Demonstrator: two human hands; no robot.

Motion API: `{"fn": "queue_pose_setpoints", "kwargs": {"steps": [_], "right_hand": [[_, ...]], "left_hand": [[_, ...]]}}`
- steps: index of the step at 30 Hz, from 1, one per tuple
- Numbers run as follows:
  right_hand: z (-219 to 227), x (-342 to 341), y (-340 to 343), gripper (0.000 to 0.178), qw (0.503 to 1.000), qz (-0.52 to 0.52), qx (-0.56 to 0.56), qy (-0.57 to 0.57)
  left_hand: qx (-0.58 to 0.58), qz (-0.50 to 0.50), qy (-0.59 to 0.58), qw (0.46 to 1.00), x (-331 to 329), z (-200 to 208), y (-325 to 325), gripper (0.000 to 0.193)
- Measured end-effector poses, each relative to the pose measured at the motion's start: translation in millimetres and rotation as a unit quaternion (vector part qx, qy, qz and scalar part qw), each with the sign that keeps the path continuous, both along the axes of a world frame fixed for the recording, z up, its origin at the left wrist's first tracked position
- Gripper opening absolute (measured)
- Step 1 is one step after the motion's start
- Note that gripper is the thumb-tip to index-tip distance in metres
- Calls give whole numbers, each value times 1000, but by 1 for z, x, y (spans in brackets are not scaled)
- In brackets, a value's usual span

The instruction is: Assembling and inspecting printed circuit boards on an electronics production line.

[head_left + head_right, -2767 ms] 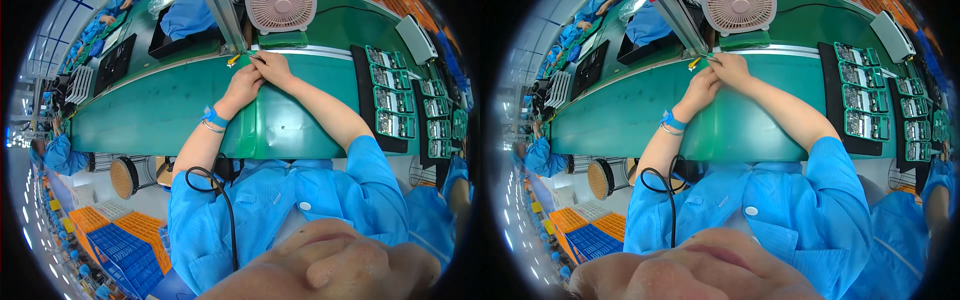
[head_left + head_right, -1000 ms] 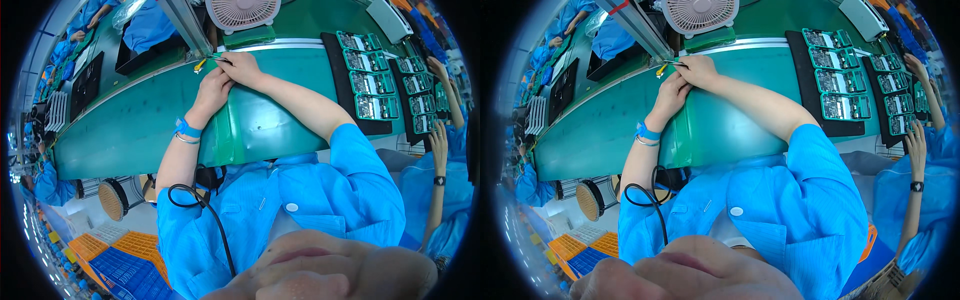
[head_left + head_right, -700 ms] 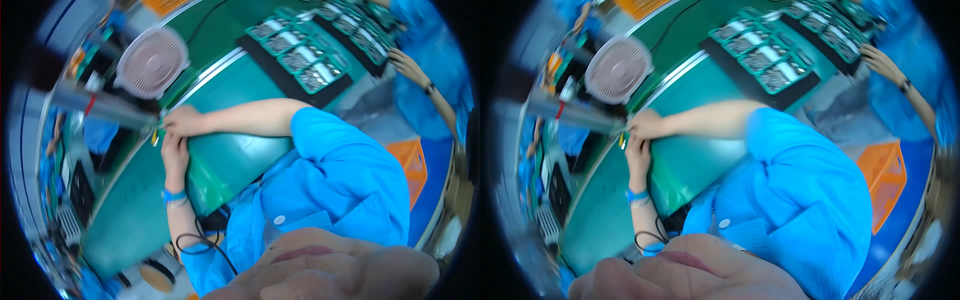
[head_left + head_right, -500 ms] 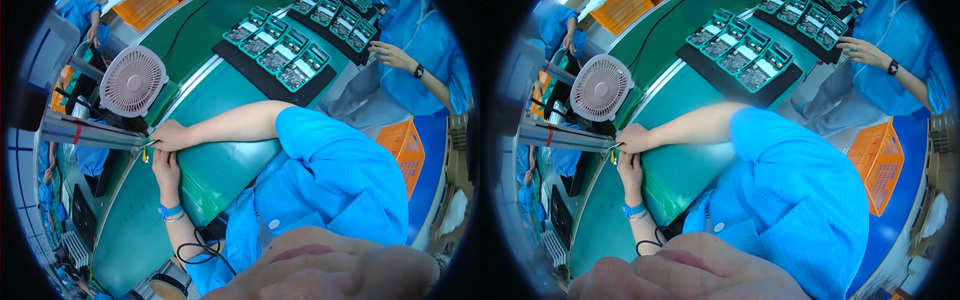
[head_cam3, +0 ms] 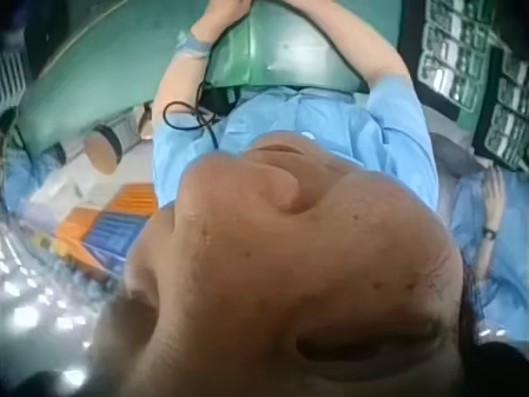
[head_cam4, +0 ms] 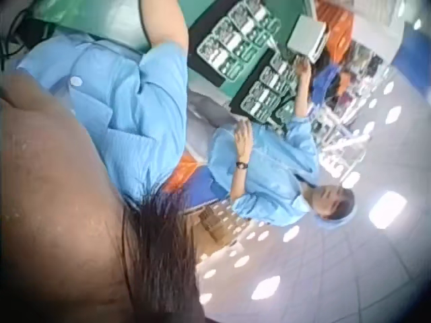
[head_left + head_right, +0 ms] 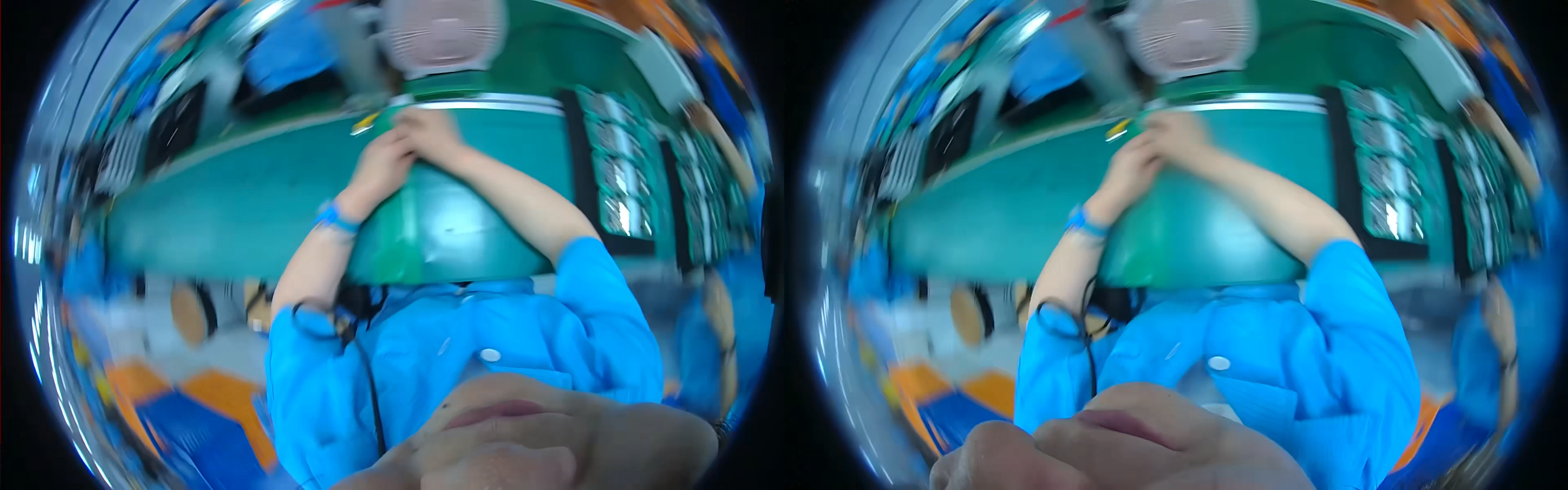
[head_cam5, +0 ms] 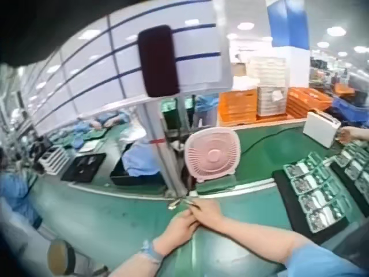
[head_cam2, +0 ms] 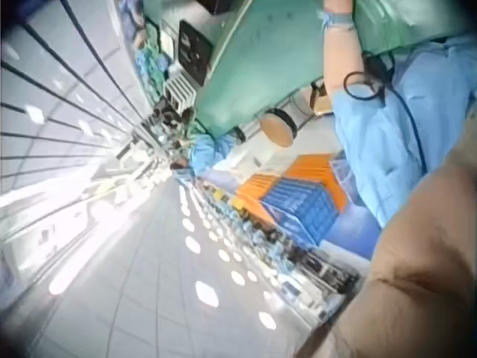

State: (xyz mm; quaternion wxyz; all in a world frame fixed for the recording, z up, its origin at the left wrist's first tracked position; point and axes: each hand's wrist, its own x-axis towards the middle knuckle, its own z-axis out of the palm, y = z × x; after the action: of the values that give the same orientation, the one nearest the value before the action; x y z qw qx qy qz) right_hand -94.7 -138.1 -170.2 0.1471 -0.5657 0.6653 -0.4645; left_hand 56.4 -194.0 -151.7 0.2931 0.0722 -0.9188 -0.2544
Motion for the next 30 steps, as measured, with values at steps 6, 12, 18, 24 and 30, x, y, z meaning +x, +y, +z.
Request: {"fn": "queue_pose_setpoints", "kwargs": {"steps": [6,12,18,24,30], "right_hand": [[12,-1,1,28,999,-26,-36,30],[12,5,0,27,1000,-21,-4,12],[16,3,2,28,998,-30,-40,32],[4,2,5,35,999,-26,-14,14],[7,16,-7,22,997,-41,-54,50]], "left_hand": [[-7,5,-16,1000,0,1,0,19],[-1,22,-25,999,7,4,2,15],[15,20,-16,1000,2,13,6,16],[32,-4,7,999,-2,3,7,17],[31,14,-69,997,6,15,6,26]]}}
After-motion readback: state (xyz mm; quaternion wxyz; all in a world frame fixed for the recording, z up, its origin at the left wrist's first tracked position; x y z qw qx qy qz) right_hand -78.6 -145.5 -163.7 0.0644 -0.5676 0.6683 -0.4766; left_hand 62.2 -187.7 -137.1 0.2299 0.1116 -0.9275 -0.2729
